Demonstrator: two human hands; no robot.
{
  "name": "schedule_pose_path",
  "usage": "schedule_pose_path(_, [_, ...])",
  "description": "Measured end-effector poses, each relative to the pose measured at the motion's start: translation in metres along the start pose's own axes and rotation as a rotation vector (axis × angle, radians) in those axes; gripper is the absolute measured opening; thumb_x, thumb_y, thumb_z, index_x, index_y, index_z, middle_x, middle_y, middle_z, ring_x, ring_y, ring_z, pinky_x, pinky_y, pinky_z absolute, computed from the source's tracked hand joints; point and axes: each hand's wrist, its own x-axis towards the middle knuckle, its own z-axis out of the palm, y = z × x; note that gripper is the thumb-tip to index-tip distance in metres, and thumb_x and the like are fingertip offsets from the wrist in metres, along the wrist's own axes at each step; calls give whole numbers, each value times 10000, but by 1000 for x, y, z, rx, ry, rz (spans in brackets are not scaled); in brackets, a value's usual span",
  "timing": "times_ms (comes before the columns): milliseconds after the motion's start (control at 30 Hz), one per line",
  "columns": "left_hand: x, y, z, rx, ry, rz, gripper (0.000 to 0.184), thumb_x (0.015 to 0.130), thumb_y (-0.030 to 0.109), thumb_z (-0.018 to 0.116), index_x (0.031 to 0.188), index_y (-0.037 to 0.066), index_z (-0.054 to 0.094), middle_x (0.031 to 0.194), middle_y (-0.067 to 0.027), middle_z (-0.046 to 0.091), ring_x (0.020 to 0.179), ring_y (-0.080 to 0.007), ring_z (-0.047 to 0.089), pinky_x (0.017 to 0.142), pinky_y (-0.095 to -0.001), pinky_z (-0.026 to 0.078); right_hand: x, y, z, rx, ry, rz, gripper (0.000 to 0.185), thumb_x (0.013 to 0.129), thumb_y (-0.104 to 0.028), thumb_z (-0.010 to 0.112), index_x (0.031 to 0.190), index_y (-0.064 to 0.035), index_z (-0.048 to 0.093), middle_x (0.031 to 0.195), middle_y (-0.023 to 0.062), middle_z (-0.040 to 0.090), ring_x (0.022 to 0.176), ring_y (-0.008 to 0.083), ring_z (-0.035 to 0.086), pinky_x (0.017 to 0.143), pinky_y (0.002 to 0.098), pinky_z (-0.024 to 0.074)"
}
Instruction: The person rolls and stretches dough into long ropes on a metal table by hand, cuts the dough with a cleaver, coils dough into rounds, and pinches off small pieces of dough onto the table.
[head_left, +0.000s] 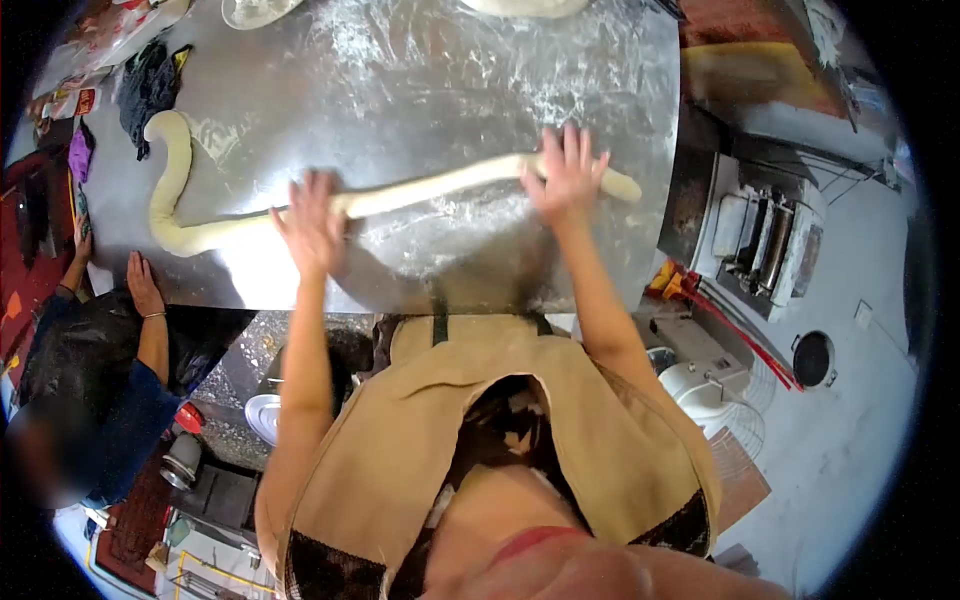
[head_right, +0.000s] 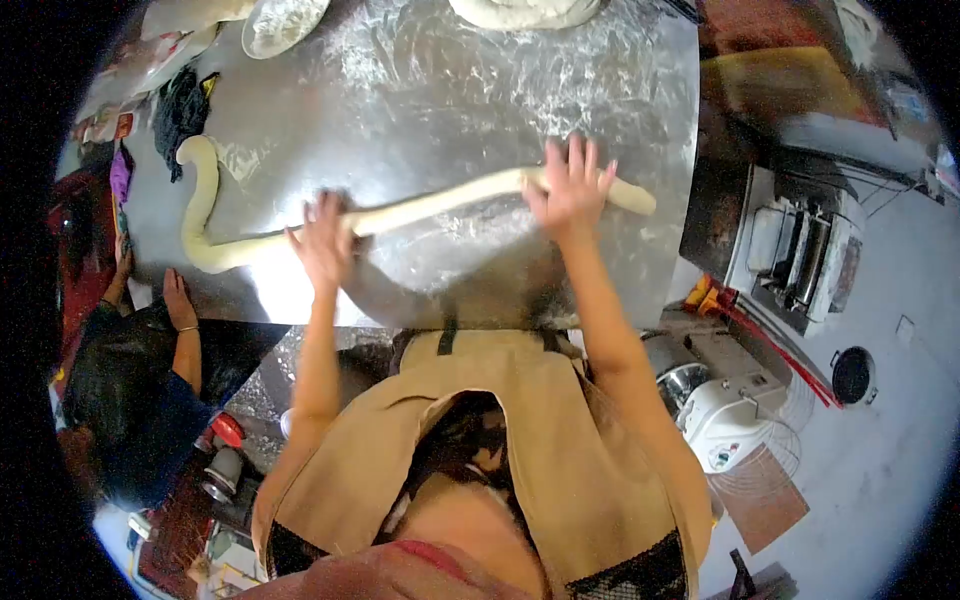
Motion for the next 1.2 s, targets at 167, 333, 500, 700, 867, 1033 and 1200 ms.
schedule_pose_path(167, [117, -48, -8, -113, 117, -181, 505, 980, 434, 368, 1415, 191, 454, 1488, -87, 402, 1362, -322, 371, 1130, -527, 225, 91, 32, 9, 52, 73, 44, 595, 863, -483, 545, 1388, -210, 478, 1423, 189, 434, 1326, 416, 362, 1084, 655, 184])
schedule_pose_path(333, [-83, -46, 31, -342, 237, -136, 509, 988, 421, 310, 1452, 244, 417, 1527, -31, 357, 1436, -291, 261, 1174, -515, 27, -55, 62, -8, -50, -69, 105, 610, 837, -472, 595, 1387, -231, 488, 1450, 145, 417, 1368, 369, 326, 1069, 694, 157])
schedule_pose_path(500, [15, -120, 12, -192, 83, -27, 521, 972, 388, 342, 1441, 173, 419, 1504, -115, 370, 1376, -354, 337, 1141, -516, 190, 24, 115, 18, -125, 27, 98, 573, 869, -525, 530, 1372, -251, 504, 1456, 123, 424, 1377, 339, 330, 1096, 637, 173])
schedule_pose_path(700, [120, -165, 40, -100, 233, 35, 485, 986, 348, 344, 1398, 118, 456, 1423, -222, 425, 1292, -388, 414, 1063, -515, 316, 115, 182, 37, 73, 128, 166, 484, 943, -501, 425, 1388, -316, 476, 1449, 89, 441, 1350, 358, 354, 1089, 591, 236])
schedule_pose_path(867, [44, -120, 8, -225, -13, -389, 541, 975, 477, 377, 1437, 198, 425, 1519, -151, 327, 1414, -328, 272, 1084, -670, 122, 84, 79, 2, -263, -29, 493, 678, 920, -488, 487, 1395, -10, 415, 1452, 240, 373, 1349, 427, 307, 1091, 612, 195])
schedule_pose_path(1033, [127, -23, -30, -397, 292, -173, 548, 960, 473, 419, 1413, 166, 442, 1501, -168, 352, 1388, -395, 294, 1105, -631, 160, 123, -187, 5, 135, 105, -80, 627, 900, -525, 500, 1383, -126, 464, 1519, 191, 286, 1409, 414, 214, 1121, 611, 147])
schedule_pose_path(1200, [-33, 7, -15, -413, -22, 144, 596, 966, 472, 357, 1486, 184, 330, 1545, -99, 303, 1409, -273, 308, 1149, -543, 169, -46, -165, 1, 85, -263, 27, 635, 861, -463, 554, 1416, -175, 442, 1525, 165, 275, 1401, 412, 232, 1094, 643, 182])
